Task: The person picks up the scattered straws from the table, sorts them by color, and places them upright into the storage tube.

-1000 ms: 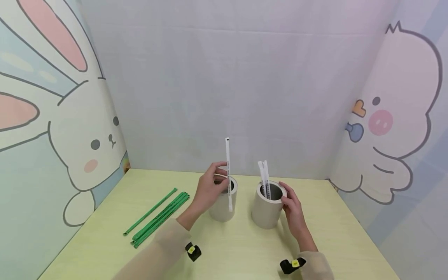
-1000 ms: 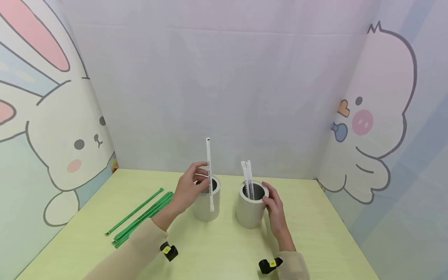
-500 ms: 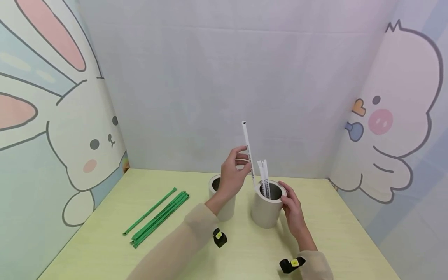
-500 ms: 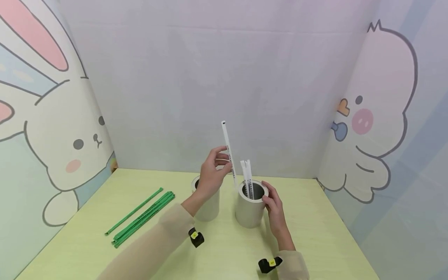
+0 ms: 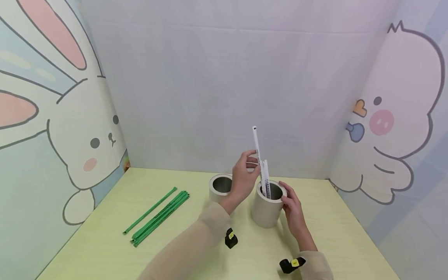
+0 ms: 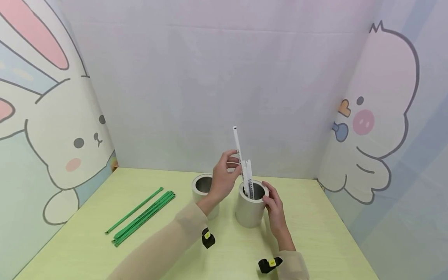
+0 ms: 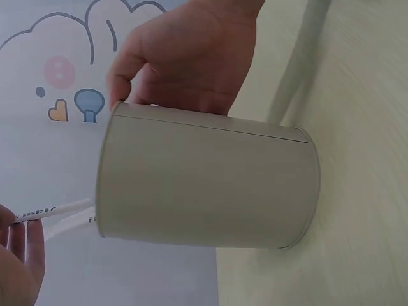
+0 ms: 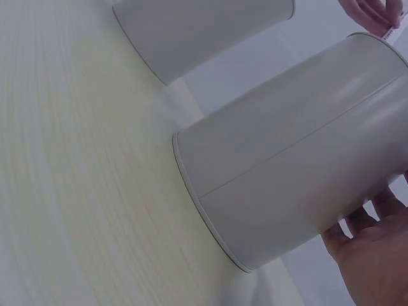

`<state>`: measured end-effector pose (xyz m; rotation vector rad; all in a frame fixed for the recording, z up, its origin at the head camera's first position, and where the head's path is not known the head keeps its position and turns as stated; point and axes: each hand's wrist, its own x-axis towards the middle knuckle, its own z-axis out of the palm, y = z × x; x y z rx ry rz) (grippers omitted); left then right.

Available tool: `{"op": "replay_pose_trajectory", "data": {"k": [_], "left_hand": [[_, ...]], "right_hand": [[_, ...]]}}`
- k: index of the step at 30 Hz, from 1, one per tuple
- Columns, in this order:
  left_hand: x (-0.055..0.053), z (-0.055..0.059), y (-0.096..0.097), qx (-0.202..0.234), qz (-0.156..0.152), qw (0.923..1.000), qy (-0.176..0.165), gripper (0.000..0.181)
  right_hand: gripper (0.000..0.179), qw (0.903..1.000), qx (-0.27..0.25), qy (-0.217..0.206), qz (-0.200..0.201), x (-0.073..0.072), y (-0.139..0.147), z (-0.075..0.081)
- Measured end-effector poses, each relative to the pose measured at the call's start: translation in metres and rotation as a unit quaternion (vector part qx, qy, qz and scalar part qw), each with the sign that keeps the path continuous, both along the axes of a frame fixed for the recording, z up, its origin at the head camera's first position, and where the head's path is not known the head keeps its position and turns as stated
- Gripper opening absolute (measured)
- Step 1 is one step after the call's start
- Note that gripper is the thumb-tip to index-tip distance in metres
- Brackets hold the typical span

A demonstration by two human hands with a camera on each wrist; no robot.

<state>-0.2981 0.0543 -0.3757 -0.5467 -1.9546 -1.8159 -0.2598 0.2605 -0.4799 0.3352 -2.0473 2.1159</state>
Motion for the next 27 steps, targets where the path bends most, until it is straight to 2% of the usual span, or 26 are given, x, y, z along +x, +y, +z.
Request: {"op": "replay_pose_trajectory", "data": {"k": [8, 14, 20, 27], "left_hand": [[0.000, -0.023, 0.007, -0.010, -0.003, 0.9996, -0.024, 0.049], [0.002, -0.031, 0.008, -0.022, 0.005, 0.9989, -0.042, 0.051], [0.002, -0.029, 0.000, -0.034, 0.013, 0.9989, -0.027, 0.052], [0.008, -0.013, -0.030, -0.070, 0.006, 0.9974, 0.013, 0.048]], "right_hand": [[0.053, 1.0000, 0.000, 0.007, -0.002, -0.002, 0.001, -0.002], [0.053, 0.9999, 0.000, 0.012, -0.002, -0.002, 0.001, -0.002], [0.053, 0.9999, 0.002, 0.014, -0.002, -0.002, -0.001, -0.001], [0.053, 0.9998, 0.000, 0.018, -0.002, 0.000, -0.001, -0.001]]}}
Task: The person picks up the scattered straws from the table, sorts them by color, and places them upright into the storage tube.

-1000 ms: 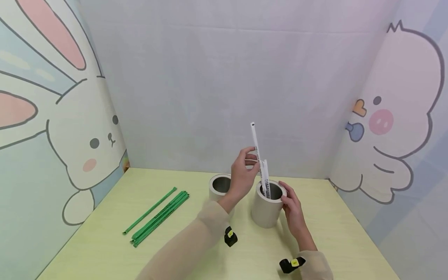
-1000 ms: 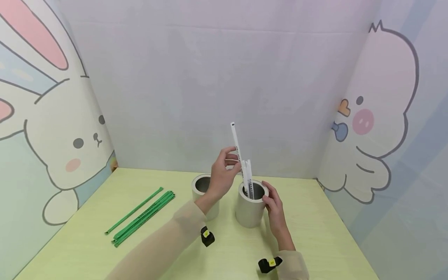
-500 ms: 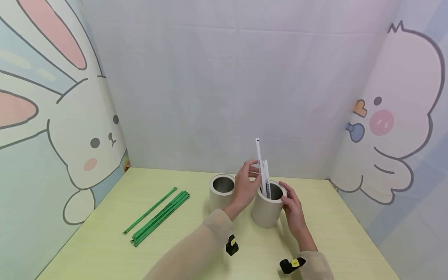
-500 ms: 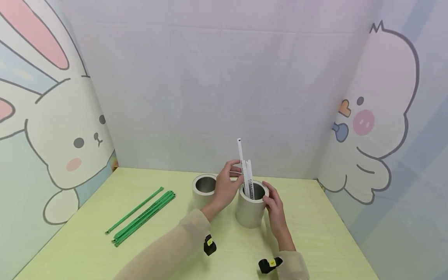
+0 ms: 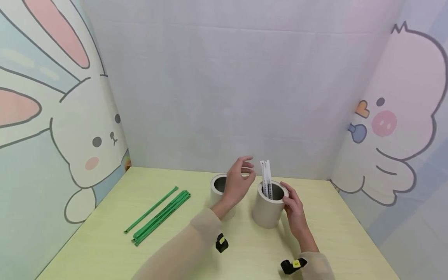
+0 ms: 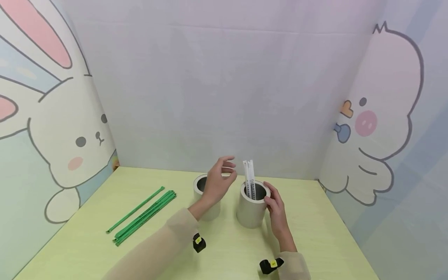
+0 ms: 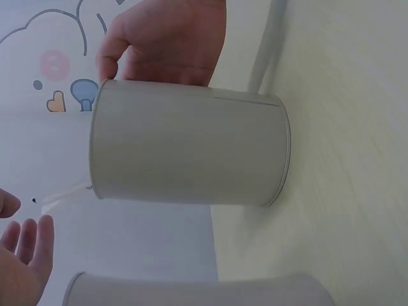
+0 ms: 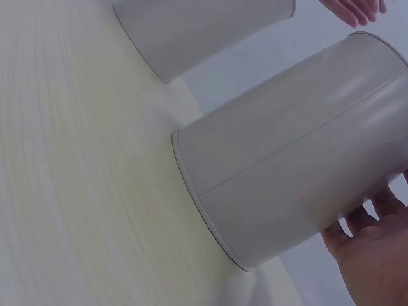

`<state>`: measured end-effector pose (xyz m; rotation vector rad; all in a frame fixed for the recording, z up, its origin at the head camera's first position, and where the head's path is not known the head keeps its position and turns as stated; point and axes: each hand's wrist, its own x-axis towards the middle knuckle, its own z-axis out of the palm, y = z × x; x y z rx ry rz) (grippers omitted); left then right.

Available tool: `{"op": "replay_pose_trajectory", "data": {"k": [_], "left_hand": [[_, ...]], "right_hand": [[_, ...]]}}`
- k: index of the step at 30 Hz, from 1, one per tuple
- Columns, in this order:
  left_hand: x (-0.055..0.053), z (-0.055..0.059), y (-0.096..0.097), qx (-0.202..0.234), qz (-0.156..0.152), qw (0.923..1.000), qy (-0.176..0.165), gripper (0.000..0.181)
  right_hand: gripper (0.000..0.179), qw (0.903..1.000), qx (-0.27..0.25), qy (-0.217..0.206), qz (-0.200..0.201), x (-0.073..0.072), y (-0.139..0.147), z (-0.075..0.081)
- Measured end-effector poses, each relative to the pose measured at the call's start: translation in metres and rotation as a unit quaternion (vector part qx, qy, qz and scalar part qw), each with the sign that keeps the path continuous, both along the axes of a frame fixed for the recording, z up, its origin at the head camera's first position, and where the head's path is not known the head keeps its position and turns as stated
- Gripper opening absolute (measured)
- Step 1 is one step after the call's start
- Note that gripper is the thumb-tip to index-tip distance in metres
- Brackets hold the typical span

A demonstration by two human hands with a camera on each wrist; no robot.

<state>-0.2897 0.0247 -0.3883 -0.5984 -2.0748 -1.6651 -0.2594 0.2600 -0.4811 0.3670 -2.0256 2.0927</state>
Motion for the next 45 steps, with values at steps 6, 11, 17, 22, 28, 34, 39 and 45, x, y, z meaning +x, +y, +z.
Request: {"op": "replay_pose_trajectory", "data": {"k": [6, 11, 17, 22, 28, 34, 39, 45], "left_hand": [[0.003, 0.010, -0.045, -0.049, -0.010, 0.9985, 0.022, 0.047], [0.005, 0.015, -0.088, -0.090, -0.001, 0.9956, 0.027, 0.048], [0.006, 0.013, -0.139, -0.126, 0.021, 0.9918, 0.009, 0.049], [0.010, 0.005, -0.171, -0.163, 0.032, 0.9861, -0.010, 0.051], [0.017, -0.004, -0.200, -0.206, 0.042, 0.9771, -0.036, 0.052], [0.019, -0.011, -0.223, -0.229, 0.047, 0.9713, -0.044, 0.052], [0.020, -0.014, -0.236, -0.243, 0.054, 0.9670, -0.052, 0.054], [0.022, -0.016, -0.246, -0.245, 0.054, 0.9667, -0.053, 0.054]], "right_hand": [[0.053, 0.9996, 0.026, 0.001, -0.004, 0.002, 0.000, 0.003], [0.051, 0.9969, 0.066, 0.027, -0.034, 0.007, 0.003, 0.012], [0.047, 0.9799, 0.147, 0.105, -0.084, 0.015, 0.003, 0.030], [0.049, 0.9631, 0.184, 0.179, -0.081, 0.020, -0.003, 0.053], [0.052, 0.9632, 0.163, 0.212, -0.032, 0.024, -0.020, 0.076], [0.052, 0.9680, 0.155, 0.198, 0.000, 0.025, -0.041, 0.086], [0.052, 0.9709, 0.154, 0.182, 0.019, 0.022, -0.064, 0.085], [0.054, 0.9764, 0.133, 0.167, 0.032, 0.016, -0.091, 0.078]]}}
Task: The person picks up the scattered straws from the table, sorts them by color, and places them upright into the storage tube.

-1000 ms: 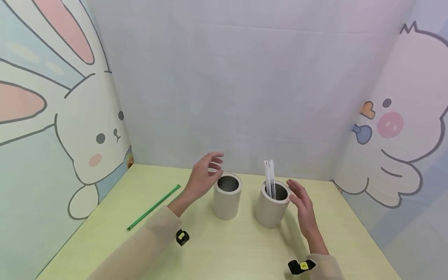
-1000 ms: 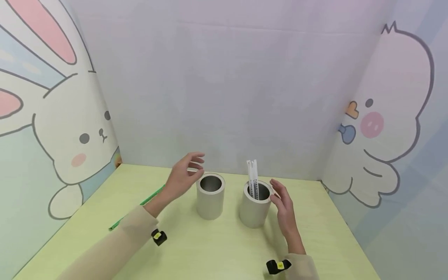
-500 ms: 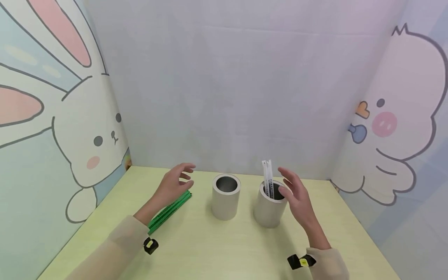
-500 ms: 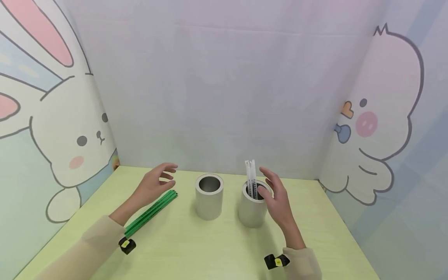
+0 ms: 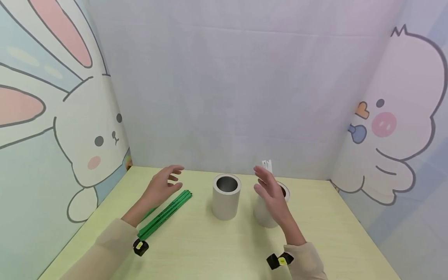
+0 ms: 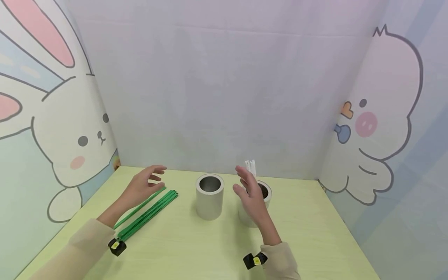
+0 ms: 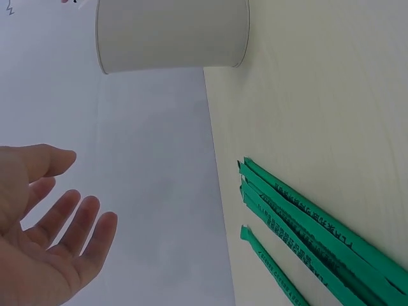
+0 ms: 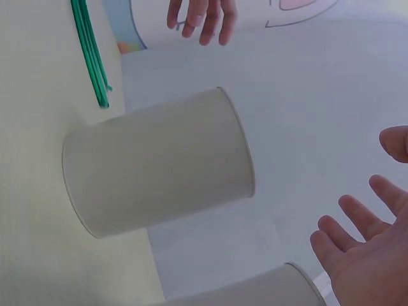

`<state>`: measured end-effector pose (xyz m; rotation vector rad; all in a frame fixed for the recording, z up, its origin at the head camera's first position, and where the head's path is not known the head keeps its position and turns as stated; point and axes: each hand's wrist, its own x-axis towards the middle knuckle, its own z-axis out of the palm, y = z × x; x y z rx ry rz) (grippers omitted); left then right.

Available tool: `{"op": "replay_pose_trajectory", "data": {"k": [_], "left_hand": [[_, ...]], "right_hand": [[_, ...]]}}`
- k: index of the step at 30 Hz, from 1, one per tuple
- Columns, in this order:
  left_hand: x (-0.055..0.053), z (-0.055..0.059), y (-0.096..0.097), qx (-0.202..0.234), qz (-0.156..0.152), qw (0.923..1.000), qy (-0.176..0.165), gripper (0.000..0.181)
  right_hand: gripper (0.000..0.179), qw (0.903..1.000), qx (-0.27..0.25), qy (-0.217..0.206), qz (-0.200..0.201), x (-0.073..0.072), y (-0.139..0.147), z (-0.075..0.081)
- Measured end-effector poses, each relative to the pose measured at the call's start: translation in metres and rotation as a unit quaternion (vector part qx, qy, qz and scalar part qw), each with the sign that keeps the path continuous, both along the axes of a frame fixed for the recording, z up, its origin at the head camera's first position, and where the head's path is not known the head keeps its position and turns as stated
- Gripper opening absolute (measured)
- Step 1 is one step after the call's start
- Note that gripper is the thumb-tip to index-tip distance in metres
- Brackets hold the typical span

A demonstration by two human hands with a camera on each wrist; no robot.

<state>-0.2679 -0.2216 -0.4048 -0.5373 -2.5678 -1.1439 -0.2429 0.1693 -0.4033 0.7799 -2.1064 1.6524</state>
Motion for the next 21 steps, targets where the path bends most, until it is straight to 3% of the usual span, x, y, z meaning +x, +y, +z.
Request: {"op": "replay_pose_trajectory", "data": {"k": [11, 16, 21], "left_hand": [[-0.001, -0.007, -0.009, -0.015, 0.003, 0.9999, -0.007, 0.051], [-0.003, -0.012, -0.013, -0.017, 0.004, 0.9998, -0.003, 0.050], [-0.005, -0.020, -0.018, -0.013, 0.003, 0.9998, -0.014, 0.049]], "right_hand": [[0.057, 0.9954, -0.047, -0.080, -0.022, -0.010, -0.040, -0.024], [0.059, 0.9935, -0.045, -0.101, -0.026, -0.014, -0.045, -0.034], [0.060, 0.9869, -0.060, -0.149, -0.016, -0.020, -0.045, -0.047]]}}
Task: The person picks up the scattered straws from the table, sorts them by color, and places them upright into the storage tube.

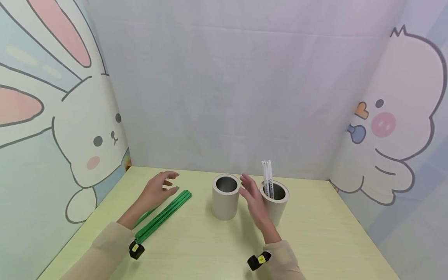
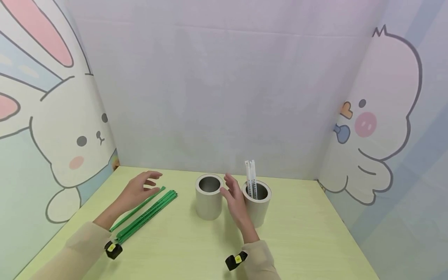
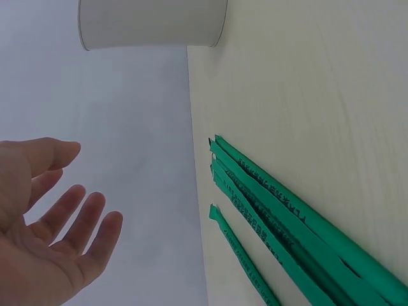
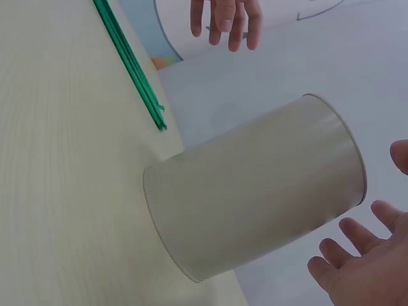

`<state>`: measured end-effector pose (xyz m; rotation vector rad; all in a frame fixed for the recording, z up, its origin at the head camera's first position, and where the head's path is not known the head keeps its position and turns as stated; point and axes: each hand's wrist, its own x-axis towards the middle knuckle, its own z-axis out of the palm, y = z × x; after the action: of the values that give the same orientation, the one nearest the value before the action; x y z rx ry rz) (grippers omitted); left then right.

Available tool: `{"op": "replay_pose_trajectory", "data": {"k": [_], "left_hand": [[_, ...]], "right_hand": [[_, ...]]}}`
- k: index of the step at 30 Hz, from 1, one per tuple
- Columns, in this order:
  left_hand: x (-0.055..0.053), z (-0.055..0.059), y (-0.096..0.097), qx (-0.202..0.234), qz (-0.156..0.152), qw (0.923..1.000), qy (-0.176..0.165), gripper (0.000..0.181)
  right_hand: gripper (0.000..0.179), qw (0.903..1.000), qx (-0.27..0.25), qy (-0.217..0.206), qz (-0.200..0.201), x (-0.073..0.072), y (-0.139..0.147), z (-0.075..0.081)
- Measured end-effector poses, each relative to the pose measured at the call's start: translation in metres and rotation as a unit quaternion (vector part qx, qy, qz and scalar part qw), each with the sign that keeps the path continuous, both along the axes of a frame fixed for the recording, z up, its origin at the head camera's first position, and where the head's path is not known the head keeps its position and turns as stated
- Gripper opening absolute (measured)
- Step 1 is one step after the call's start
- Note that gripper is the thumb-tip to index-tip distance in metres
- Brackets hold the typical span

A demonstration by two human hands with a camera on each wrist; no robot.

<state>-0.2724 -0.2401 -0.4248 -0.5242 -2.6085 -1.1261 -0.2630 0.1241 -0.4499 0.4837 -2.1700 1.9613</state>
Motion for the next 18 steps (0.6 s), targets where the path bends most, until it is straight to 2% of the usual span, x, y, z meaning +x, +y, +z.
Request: {"op": "replay_pose_trajectory", "data": {"k": [7, 18], "left_hand": [[0.000, -0.007, -0.007, -0.005, -0.004, 1.0000, -0.005, 0.048], [-0.007, -0.019, -0.023, -0.017, -0.014, 0.9994, -0.025, 0.044]], "right_hand": [[0.057, 0.9996, -0.016, -0.018, 0.014, -0.010, 0.000, -0.017], [0.056, 0.9996, -0.016, -0.020, 0.013, -0.013, -0.004, -0.025]]}}
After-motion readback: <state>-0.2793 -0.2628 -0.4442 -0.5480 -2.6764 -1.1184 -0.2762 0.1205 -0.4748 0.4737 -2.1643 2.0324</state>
